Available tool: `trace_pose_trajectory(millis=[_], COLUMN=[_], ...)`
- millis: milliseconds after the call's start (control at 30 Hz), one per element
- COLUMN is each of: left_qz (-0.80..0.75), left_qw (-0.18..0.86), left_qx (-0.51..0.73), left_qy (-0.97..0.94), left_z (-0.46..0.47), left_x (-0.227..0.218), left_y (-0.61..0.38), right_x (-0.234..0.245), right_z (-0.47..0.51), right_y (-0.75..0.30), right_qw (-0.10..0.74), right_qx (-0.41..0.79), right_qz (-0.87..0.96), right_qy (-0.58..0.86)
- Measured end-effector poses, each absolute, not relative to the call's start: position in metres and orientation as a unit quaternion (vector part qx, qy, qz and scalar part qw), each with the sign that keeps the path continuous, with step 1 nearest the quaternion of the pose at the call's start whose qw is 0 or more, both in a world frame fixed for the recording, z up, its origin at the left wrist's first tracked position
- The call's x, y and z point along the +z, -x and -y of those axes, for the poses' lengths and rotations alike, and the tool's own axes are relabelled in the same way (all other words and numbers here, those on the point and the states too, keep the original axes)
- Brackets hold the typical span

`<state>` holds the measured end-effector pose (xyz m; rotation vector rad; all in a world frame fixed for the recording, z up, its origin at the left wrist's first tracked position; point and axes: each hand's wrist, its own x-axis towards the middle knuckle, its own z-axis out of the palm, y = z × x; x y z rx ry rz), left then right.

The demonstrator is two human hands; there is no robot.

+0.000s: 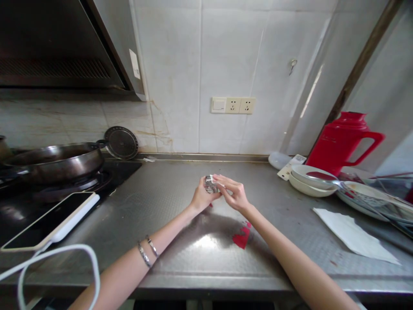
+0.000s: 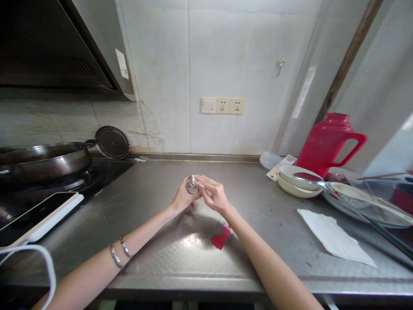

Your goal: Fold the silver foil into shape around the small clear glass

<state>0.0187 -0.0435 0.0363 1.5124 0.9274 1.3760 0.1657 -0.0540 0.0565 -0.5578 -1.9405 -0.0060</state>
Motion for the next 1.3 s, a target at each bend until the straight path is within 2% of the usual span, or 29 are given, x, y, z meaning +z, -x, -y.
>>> trace_pose_trajectory(millis=[200, 333, 533, 867, 1133, 1300], left_qz=[-0.383, -0.380, -0.382, -0.399, -0.399, -0.403], left_qw=[0.466, 0.497, 0.490, 0.511, 0.461, 0.430], left_qx=[0.529, 0.516, 0.517, 0.522, 0.523, 0.519], left_qy=[-0.598, -0.585, -0.589, -0.555, -0.596, -0.619], left_z=[0.043, 0.049, 0.054, 0.050, 0.051, 0.049], left_x=[0.039, 0.046, 0.051, 0.051, 0.048, 0.048], left_y=[-0.016, -0.017, -0.018, -0.015, -0.018, -0.017], right_x=[0.056, 0.057, 0.061, 0.054, 0.056, 0.059], right_z=[0.058, 0.054, 0.050, 0.057, 0.052, 0.050], right_y=[-0.163, -0.168, -0.173, -0.163, -0.164, -0.160], right_qw=[0.473, 0.494, 0.544, 0.491, 0.575, 0.575], right_qx=[-0.087, -0.075, -0.023, -0.088, 0.080, 0.207], right_qz=[0.863, 0.848, 0.805, 0.850, 0.757, 0.719], right_qy=[0.153, 0.175, 0.235, 0.172, 0.299, 0.332])
